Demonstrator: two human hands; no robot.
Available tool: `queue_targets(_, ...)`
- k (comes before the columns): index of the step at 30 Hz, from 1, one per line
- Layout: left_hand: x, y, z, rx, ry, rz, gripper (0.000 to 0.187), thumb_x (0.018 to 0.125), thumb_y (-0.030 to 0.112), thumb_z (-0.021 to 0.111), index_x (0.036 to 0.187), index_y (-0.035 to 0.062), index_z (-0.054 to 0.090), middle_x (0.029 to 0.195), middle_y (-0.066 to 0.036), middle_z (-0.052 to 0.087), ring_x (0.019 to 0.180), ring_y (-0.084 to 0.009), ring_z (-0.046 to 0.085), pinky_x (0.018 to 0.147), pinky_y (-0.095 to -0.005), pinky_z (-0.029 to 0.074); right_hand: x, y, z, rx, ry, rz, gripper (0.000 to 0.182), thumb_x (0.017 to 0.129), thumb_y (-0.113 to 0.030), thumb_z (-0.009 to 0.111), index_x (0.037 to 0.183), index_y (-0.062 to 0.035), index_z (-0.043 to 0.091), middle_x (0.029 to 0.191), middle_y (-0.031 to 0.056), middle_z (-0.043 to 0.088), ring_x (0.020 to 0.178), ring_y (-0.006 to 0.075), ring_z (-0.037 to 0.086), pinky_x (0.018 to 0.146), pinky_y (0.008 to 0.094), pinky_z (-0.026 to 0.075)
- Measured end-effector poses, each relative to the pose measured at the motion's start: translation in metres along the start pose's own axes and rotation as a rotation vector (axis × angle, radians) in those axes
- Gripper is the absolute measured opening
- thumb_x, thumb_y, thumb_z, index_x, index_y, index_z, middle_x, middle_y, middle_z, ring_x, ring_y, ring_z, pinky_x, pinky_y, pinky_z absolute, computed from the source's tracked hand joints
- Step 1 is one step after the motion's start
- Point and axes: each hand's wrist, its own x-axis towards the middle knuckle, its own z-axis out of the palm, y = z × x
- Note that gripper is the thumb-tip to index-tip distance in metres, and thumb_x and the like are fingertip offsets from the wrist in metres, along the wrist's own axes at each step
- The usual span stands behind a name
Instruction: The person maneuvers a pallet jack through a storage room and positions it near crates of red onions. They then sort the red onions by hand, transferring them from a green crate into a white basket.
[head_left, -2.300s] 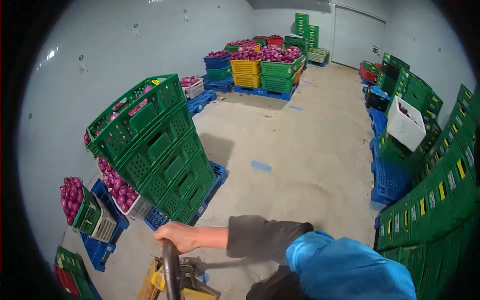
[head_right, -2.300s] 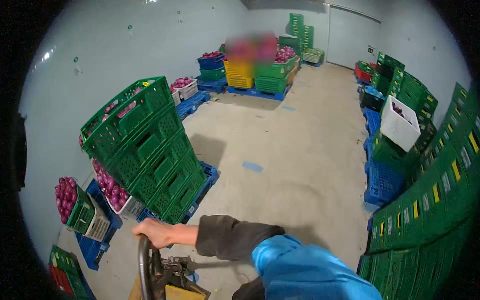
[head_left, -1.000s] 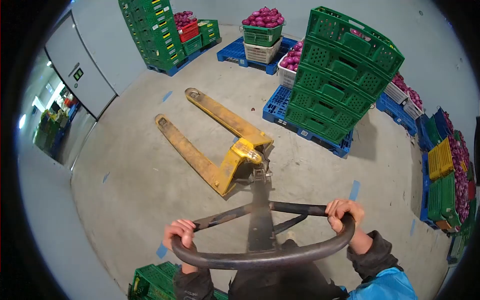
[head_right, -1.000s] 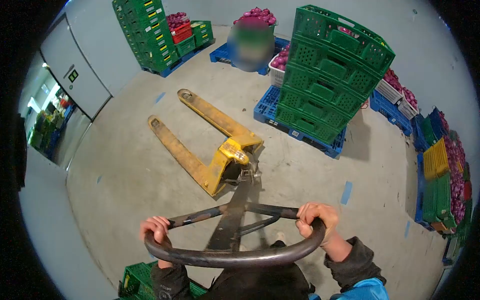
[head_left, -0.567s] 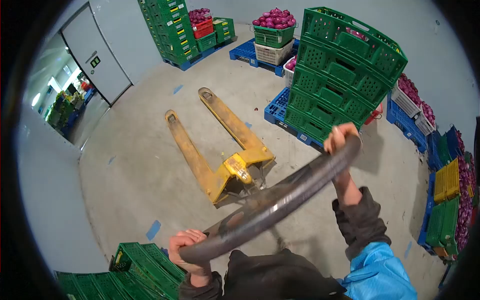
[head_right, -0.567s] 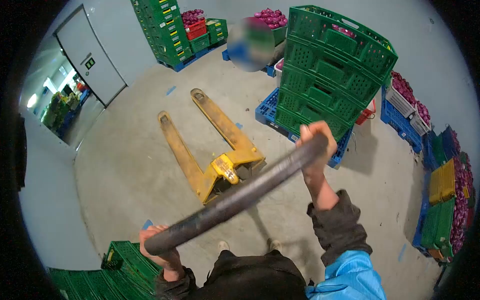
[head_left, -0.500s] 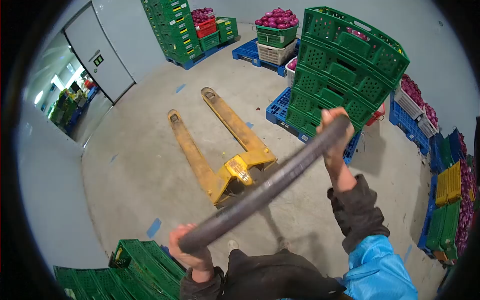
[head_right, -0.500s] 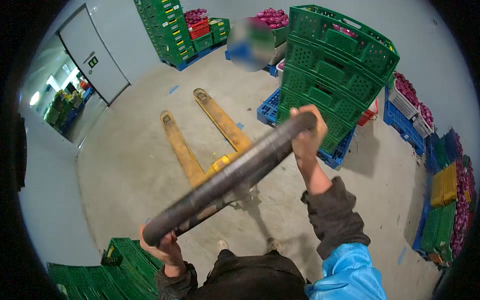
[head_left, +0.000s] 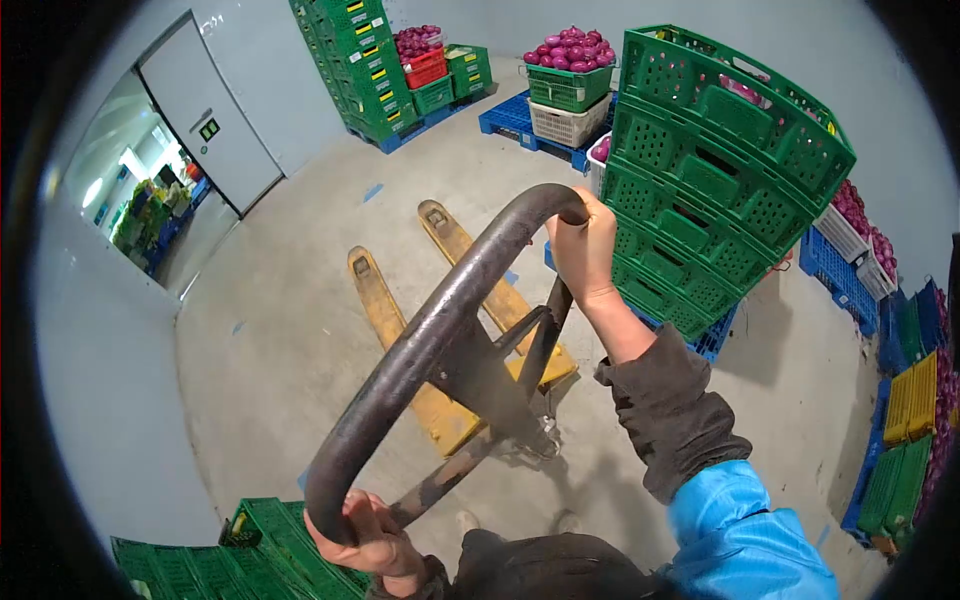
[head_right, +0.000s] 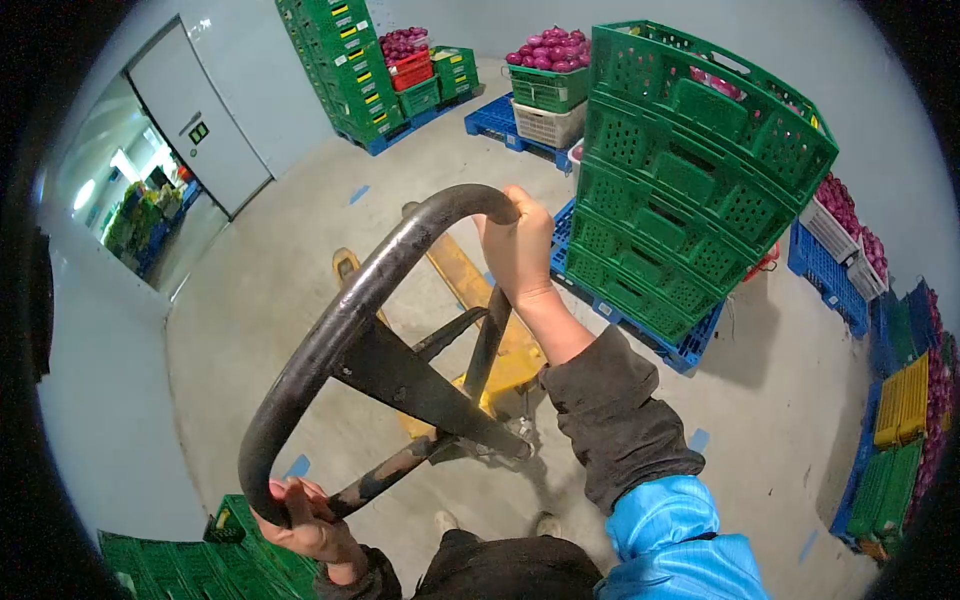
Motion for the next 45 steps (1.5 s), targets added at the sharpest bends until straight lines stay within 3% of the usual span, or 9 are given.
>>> queue_targets(4, -0.002, 0.007, 0.006, 0.046, 0.004, -0.077, 0.021, 0.082, 0.008, 0.069, 0.089, 0.0002, 0.051, 0.07, -0.006, 0.051, 0.047, -0.0071, 0.043, 0.04, -0.02, 0.035, 0.0, 0.004, 0.016, 0.089, -0.07, 0.135, 0.015, 0.073, -0.005, 0.074, 0.075, -0.0002, 0.06, 0.064, 0.0143, 0.061, 0.057, 0.0159, 0.057, 0.058, 0.0306, 0.046)
queue_targets(6, -0.008, 0.008, 0.011, 0.058, 0.013, -0.024, 0.019, 0.079, 0.003, 0.066, 0.087, 0.0003, 0.048, 0.068, -0.005, 0.047, 0.048, -0.0093, 0.044, 0.041, -0.0226, 0.037, 0.008, 0.006, 0.036, 0.05, -0.061, 0.017, 0.014, 0.073, -0.005, 0.074, 0.076, 0.0002, 0.061, 0.065, 0.0149, 0.061, 0.057, 0.0163, 0.058, 0.058, 0.0306, 0.046)
queue_targets(16, 0.028, -0.002, 0.022, 0.133, 0.074, -0.006, 0.017, 0.076, -0.006, 0.059, 0.088, -0.0017, 0.047, 0.062, -0.004, 0.046, 0.042, -0.0081, 0.042, 0.038, -0.021, 0.032, 0.02, 0.007, 0.138, 0.142, -0.168, 0.118, 0.016, 0.071, -0.01, 0.075, 0.078, 0.0001, 0.065, 0.067, 0.0151, 0.064, 0.061, 0.0197, 0.063, 0.063, 0.0319, 0.049)
queue_targets(27, 0.103, -0.048, -0.03, 0.214, 0.009, -0.074, 0.027, 0.074, -0.005, 0.065, 0.096, 0.0, 0.052, 0.077, -0.003, 0.054, 0.066, -0.0091, 0.05, 0.061, -0.0227, 0.041, 0.011, -0.009, 0.265, 0.183, -0.203, 0.115, 0.015, 0.073, -0.011, 0.072, 0.081, 0.0, 0.066, 0.068, 0.0142, 0.064, 0.061, 0.0164, 0.059, 0.063, 0.0325, 0.048)
queue_targets(28, 0.114, -0.059, -0.033, 0.206, -0.012, 0.031, 0.023, 0.078, -0.007, 0.059, 0.096, 0.0014, 0.049, 0.077, -0.006, 0.054, 0.05, -0.0078, 0.048, 0.041, -0.0194, 0.036, 0.01, -0.013, 0.28, 0.183, -0.218, 0.121, 0.014, 0.074, -0.011, 0.071, 0.081, -0.0003, 0.066, 0.067, 0.0136, 0.063, 0.061, 0.0155, 0.058, 0.062, 0.0324, 0.048)
queue_targets(30, 0.128, -0.056, -0.031, 0.207, -0.033, -0.013, 0.025, 0.077, -0.006, 0.062, 0.097, 0.0023, 0.05, 0.081, -0.005, 0.056, 0.059, -0.0077, 0.052, 0.049, -0.019, 0.043, 0.011, -0.013, 0.315, 0.19, -0.237, 0.124, 0.014, 0.074, -0.012, 0.071, 0.081, -0.0006, 0.066, 0.066, 0.0131, 0.063, 0.06, 0.0146, 0.057, 0.061, 0.0323, 0.048)
queue_targets(31, 0.132, -0.051, -0.04, 0.12, 0.014, -0.267, 0.038, 0.07, -0.006, 0.073, 0.1, 0.0005, 0.05, 0.083, -0.007, 0.06, 0.073, -0.0128, 0.058, 0.068, -0.0262, 0.048, 0.007, -0.01, 0.334, 0.204, -0.254, 0.101, 0.014, 0.075, -0.012, 0.07, 0.082, -0.0009, 0.066, 0.066, 0.0127, 0.062, 0.06, 0.0152, 0.057, 0.061, 0.0324, 0.048)
queue_targets(39, 0.21, -0.096, -0.087, 0.204, 0.04, -0.124, 0.037, 0.073, -0.005, 0.068, 0.105, -0.0034, 0.05, 0.08, -0.007, 0.059, 0.069, -0.0123, 0.057, 0.064, -0.0253, 0.047, -0.011, -0.015, 0.444, 0.219, -0.306, 0.182, 0.021, 0.074, -0.022, 0.071, 0.084, -0.0046, 0.068, 0.07, 0.0134, 0.065, 0.064, 0.0209, 0.062, 0.065, 0.0342, 0.048)
queue_targets(45, 0.276, -0.133, -0.129, 0.158, 0.106, -0.106, 0.03, 0.076, -0.007, 0.058, 0.105, -0.0036, 0.051, 0.081, -0.006, 0.056, 0.059, -0.008, 0.05, 0.051, -0.0196, 0.042, -0.023, -0.048, 0.494, 0.291, -0.316, 0.241, 0.016, 0.073, -0.011, 0.071, 0.083, 0.0006, 0.066, 0.071, 0.014, 0.065, 0.065, 0.0159, 0.062, 0.064, 0.0316, 0.049)
